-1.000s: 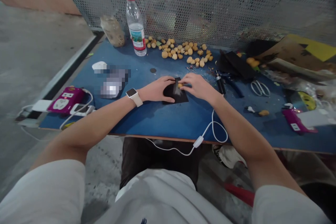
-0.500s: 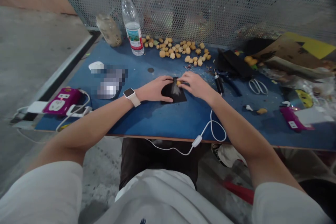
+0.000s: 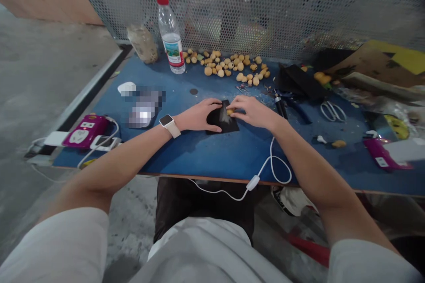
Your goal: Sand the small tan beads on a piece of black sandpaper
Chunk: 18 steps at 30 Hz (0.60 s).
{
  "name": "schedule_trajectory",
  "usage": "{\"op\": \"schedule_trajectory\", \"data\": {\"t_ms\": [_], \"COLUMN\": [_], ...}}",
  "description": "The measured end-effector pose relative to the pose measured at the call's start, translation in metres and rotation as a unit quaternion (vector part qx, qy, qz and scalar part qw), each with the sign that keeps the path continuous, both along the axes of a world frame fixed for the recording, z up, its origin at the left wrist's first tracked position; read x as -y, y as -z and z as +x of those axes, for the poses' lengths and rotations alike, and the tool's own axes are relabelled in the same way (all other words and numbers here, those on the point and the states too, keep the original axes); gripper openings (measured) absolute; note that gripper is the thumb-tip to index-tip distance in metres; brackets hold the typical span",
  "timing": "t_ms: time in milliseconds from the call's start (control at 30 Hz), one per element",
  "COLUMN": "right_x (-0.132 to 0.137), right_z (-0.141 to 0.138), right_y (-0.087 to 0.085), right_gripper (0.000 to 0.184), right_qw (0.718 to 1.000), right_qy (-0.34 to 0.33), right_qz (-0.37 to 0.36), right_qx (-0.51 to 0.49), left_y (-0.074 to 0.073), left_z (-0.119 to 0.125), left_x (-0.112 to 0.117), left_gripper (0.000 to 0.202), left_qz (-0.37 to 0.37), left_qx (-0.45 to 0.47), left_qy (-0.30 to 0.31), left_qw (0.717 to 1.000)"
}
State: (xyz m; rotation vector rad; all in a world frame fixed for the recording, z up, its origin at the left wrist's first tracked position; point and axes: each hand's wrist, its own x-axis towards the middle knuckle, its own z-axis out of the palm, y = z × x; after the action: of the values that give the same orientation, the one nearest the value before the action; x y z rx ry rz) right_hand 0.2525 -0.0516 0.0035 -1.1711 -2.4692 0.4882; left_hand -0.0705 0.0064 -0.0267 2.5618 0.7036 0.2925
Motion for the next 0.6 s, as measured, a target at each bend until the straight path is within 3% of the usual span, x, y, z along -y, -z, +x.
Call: {"op": "schedule_trajectory", "data": {"t_ms": [100, 300, 500, 600], "right_x": [0.001, -0.002, 0.0, -0.001], "right_z": [0.008, -0.001, 0.01, 0.006], "right_y": [-0.002, 0.004, -0.005, 0.001], "right_gripper": [0.029, 0.033, 0.029, 0.029], "right_qw": [0.999, 0.999, 0.999, 1.0], "right_qy": [-0.033, 0.033, -0.029, 0.0], "right_qz": [-0.022, 0.021, -0.024, -0.001], "right_qx": [0.011, -0.004, 0.015, 0.005], "left_y": [-0.003, -0.004, -0.003, -0.004], "left_z": [0.0, 0.002, 0.001, 0.002], "left_x": [0.001, 0.002, 0.002, 0.002], "left_gripper": [0.119, 0.12, 0.117, 0.118], "left_qz": [-0.005, -0.011, -0.011, -0.012], "left_qx": [-0.005, 0.007, 0.005, 0.01], "left_qy": [0.002, -0.004, 0.004, 0.003], "left_qw": [1.0, 1.0, 1.0, 1.0]}}
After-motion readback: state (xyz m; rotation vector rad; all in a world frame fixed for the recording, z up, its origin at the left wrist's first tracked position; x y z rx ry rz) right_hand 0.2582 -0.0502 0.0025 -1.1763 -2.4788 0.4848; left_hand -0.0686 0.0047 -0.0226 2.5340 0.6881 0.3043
